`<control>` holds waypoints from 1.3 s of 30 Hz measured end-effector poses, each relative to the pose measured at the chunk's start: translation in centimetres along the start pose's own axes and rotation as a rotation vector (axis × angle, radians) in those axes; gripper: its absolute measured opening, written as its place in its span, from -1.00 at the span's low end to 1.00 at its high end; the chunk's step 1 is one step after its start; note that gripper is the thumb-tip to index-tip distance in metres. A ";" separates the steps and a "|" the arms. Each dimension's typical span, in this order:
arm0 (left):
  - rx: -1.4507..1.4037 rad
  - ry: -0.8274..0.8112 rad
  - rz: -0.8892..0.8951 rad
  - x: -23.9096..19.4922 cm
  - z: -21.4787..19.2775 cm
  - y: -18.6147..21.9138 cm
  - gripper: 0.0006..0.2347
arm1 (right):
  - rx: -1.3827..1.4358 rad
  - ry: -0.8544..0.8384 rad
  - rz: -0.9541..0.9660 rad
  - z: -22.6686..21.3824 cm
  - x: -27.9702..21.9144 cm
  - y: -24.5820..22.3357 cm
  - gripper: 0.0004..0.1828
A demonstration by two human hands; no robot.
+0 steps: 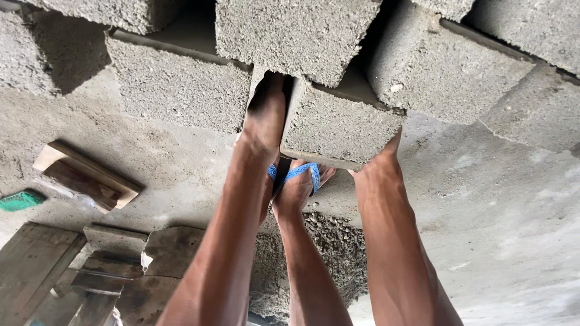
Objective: The person scoops wet concrete into a rectangular metal mold using two trowels, levels the surface, and compacts the mixture. They then flip the mold to release a formed concrete brick onto a stack of similar bricks on the floor and repeat the process.
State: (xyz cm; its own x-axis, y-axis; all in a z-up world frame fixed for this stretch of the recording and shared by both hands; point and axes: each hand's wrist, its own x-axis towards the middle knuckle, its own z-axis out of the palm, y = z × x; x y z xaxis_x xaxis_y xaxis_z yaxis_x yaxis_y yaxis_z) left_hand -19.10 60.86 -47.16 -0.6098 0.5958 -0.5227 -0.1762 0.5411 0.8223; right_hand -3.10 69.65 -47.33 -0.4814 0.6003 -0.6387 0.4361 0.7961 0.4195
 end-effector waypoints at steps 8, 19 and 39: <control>-0.094 0.068 0.058 -7.4 -1.0 4.8 -0.58 | 1.256 0.037 0.056 3.7 -6.2 -4.2 -0.41; -0.680 -0.069 0.184 -37.4 -11.3 10.1 -0.63 | 2.483 -0.014 0.460 -15.6 -38.5 -0.9 -0.47; -1.287 0.679 0.221 -68.5 -28.9 4.8 -0.66 | 1.692 0.371 -0.799 -35.2 -69.9 -13.6 -0.32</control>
